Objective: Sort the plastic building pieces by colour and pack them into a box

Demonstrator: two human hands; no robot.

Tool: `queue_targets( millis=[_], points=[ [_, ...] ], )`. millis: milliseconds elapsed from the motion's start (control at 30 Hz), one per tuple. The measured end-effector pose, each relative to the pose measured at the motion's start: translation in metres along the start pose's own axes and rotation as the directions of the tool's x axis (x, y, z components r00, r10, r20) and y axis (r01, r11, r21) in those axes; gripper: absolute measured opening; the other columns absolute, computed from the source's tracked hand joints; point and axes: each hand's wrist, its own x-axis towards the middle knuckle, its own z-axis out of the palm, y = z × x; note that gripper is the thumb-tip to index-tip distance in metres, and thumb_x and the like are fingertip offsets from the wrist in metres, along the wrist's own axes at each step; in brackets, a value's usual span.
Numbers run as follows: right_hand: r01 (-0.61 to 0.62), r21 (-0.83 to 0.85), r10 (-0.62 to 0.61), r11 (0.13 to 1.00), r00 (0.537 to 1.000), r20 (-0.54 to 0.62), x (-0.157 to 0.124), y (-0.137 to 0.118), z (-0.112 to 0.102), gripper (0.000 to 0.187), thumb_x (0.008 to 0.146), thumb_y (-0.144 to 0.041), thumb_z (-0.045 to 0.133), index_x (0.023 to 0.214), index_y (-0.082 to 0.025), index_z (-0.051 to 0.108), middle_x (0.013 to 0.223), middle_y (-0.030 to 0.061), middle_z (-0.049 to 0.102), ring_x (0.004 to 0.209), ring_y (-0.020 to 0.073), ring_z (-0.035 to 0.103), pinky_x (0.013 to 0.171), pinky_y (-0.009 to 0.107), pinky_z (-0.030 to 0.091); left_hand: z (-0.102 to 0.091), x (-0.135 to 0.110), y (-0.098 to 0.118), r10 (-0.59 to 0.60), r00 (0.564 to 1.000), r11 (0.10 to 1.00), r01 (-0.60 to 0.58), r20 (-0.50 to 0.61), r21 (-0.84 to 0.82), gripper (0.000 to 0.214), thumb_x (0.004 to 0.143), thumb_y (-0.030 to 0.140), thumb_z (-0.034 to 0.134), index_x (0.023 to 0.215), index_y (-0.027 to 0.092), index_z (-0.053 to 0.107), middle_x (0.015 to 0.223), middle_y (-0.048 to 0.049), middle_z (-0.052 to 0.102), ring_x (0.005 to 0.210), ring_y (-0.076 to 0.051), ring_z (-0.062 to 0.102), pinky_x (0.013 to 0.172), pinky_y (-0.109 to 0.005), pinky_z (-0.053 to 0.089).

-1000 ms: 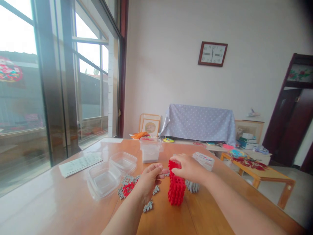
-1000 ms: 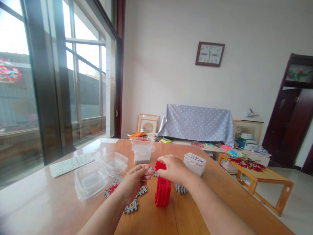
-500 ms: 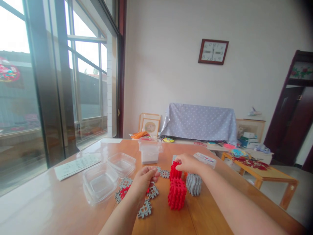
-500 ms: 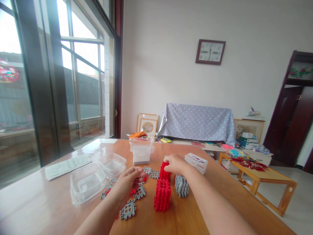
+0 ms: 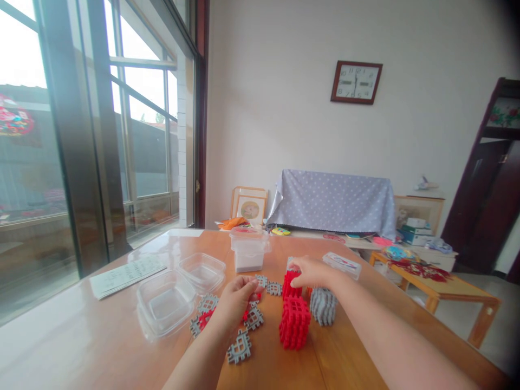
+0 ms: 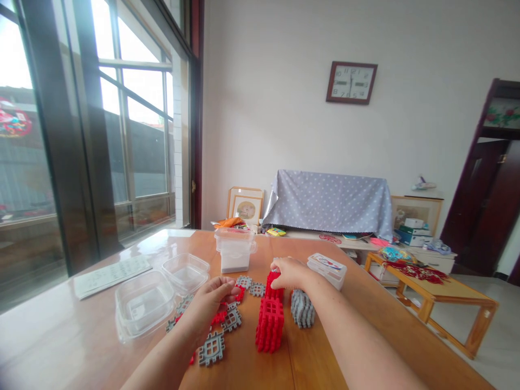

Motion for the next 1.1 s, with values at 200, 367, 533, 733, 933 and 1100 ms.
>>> queue_targets(
  millis=[200,367,533,733,933,1100],
  points=[
    [0.076,-0.002,-0.076,0.997,0.996,0.037,0.003,0.004,0.0,0.059,0.061,-0.032,0.078,0.118,-0.025,0.065,0.107,0.0034,0.068,0.098,0.0216,0.059,0.08,0.028,0.042,0.001,0.0,0.0,0.008,1.0,0.999,-0.008,-0.011,0.037,0.043,0.069,0.055,0.072,0.09,0.018,0.064,0.088,-0.0094,0.073,0.079,-0.02,0.067,0.061,-0.025,0.043],
    [0.095,-0.009,-0.095,0.995,0.994,0.053,0.002,0.006,0.001,0.059,0.061,-0.03,0.077,0.117,-0.025,0.064,0.104,0.0027,0.066,0.097,0.0224,0.057,0.077,0.028,0.041,0.002,0.0,0.0,0.018,1.0,0.999,-0.017,-0.016,0.048,0.04,0.07,0.054,0.071,0.087,0.019,0.064,0.087,-0.009,0.073,0.079,-0.02,0.067,0.06,-0.025,0.043],
    [0.101,-0.013,-0.1,0.995,0.993,0.063,0.001,0.006,0.003,0.052,0.062,-0.029,0.074,0.112,-0.025,0.064,0.097,0.0016,0.065,0.094,0.0222,0.055,0.071,0.026,0.039,0.002,0.0,0.001,0.011,1.0,0.998,-0.011,-0.015,0.06,0.038,0.07,0.052,0.07,0.087,0.019,0.063,0.087,-0.008,0.073,0.078,-0.019,0.066,0.061,-0.024,0.042],
    [0.134,0.0,-0.134,0.991,0.988,0.077,0.004,0.007,0.001,0.053,0.061,-0.026,0.074,0.112,-0.025,0.063,0.104,0.0013,0.065,0.099,0.0228,0.054,0.076,0.027,0.039,0.002,0.001,0.0,0.001,1.0,0.995,-0.001,0.002,0.095,0.036,0.074,0.05,0.066,0.09,0.018,0.061,0.086,-0.0069,0.073,0.076,-0.016,0.063,0.058,-0.022,0.039],
    [0.162,0.027,-0.163,0.986,0.984,0.065,0.001,0.008,-0.002,0.051,0.062,-0.028,0.074,0.111,-0.025,0.066,0.107,0.0028,0.066,0.101,0.024,0.056,0.08,0.028,0.042,0.0,0.003,-0.002,0.036,0.999,0.995,-0.036,0.002,0.095,0.036,0.075,0.049,0.066,0.09,0.017,0.061,0.082,-0.0046,0.07,0.072,-0.015,0.06,0.059,-0.022,0.038],
    [0.141,0.098,-0.124,0.985,0.979,-0.16,-0.011,0.003,-0.011,0.039,0.076,-0.029,0.064,0.114,-0.022,0.065,0.115,0.0067,0.066,0.106,0.0232,0.058,0.089,0.03,0.041,-0.005,0.011,-0.011,0.112,0.994,0.984,-0.11,-0.006,0.138,0.027,0.077,0.041,0.063,0.088,0.017,0.061,0.074,-0.0014,0.066,0.065,-0.013,0.057,0.059,-0.023,0.038]
  ],
)
